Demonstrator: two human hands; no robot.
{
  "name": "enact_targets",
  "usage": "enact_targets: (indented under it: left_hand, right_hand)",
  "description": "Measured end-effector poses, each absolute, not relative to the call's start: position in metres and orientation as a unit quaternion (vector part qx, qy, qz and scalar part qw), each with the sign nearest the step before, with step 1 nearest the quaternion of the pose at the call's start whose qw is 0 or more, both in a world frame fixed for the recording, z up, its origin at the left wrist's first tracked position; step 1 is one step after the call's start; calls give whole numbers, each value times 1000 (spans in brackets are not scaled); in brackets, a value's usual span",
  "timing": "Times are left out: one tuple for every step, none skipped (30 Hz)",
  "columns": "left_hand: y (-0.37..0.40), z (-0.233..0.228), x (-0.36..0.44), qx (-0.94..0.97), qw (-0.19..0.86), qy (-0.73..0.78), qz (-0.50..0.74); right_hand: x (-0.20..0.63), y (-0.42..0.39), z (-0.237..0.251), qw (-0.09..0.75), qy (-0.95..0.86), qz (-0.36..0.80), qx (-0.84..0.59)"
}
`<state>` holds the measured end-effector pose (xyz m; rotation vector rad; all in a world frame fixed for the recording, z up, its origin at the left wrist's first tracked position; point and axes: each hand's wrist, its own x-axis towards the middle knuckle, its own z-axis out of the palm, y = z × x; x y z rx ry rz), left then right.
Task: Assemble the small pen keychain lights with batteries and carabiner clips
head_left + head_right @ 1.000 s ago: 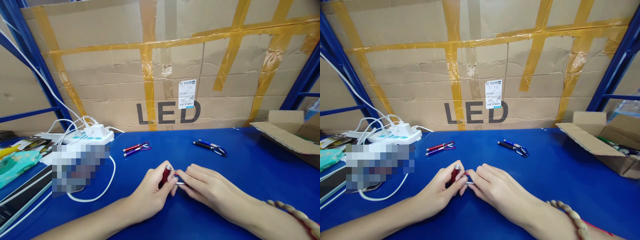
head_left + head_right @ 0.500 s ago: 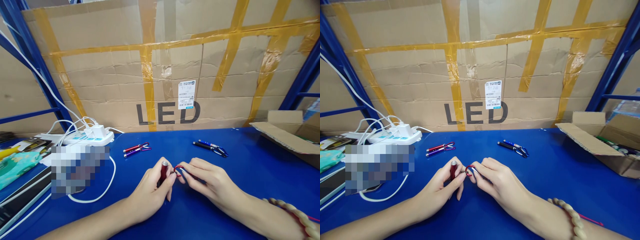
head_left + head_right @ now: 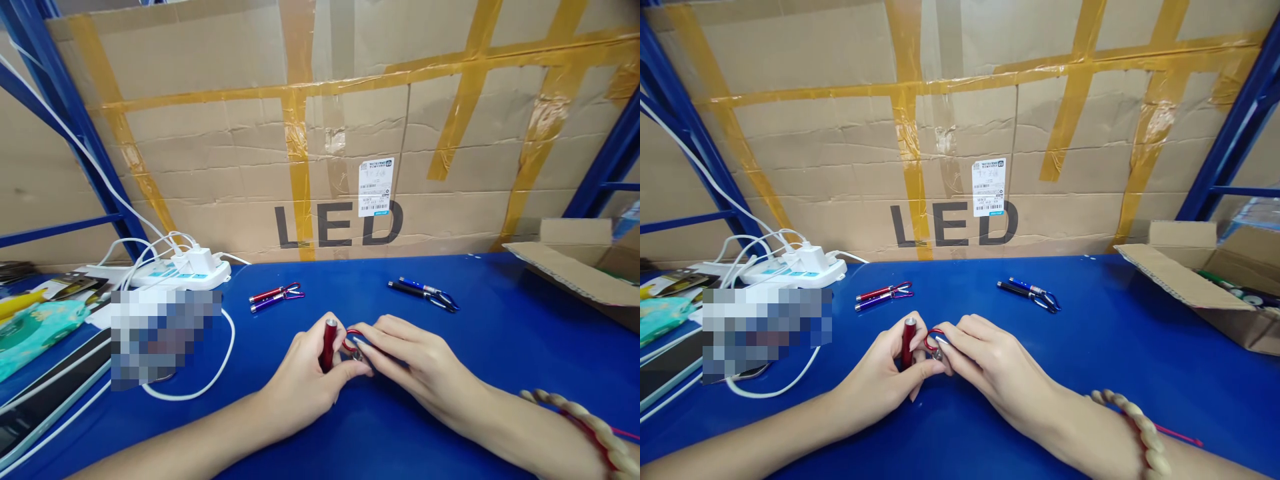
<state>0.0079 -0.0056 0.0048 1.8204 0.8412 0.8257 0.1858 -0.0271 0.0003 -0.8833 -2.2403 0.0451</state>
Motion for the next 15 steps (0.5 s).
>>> enact_targets:
  left_hand:
    - [-5,5,8,746,459,348,335]
    - [-5,4,8,749,451,351,336]
    - [-5,4,8,751,443,353,340]
    - [-4,4,8,754,434,354,345]
    - [-4,4,8,756,422,358,349]
    - [-3,5,8,759,408,365,351]
    - [-3,5,8,763,394,376,348]
    - [-3,5,8,768,379,389,340]
    - [-2,5,7,773,365,401,331]
    - [-2,4,7,778,350,410,323]
    - [-1,4,7,782,339,416,318]
    - [0,3,6,785,331,419,315]
    - [0,3,6,787,327,420,313]
    - [1,3,6,787,326,421,312]
    - [1,3,6,786,326,422,313]
  right_hand:
    - [186,-26,0,360,-865,15,-350]
    - [186,-25,0,363,-859,11,-360]
    - [187,-22,0,365,-853,7,-374]
    - [189,-20,1,363,-846,2,-390]
    - [192,-17,2,357,-840,-4,-409]
    - [195,-14,3,346,-834,-13,-429]
    - [199,-12,4,329,-830,-25,-449]
    - [203,-9,5,308,-827,-42,-469]
    - [207,-7,6,285,-825,-62,-484]
    - [210,-6,6,263,-824,-82,-496]
    - [213,-5,6,244,-823,-102,-502]
    - [216,-4,5,229,-824,-119,-504]
    - [217,-3,4,218,-826,-131,-502]
    - [218,-3,3,213,-829,-140,-498]
    - [219,-3,2,213,-831,-147,-492]
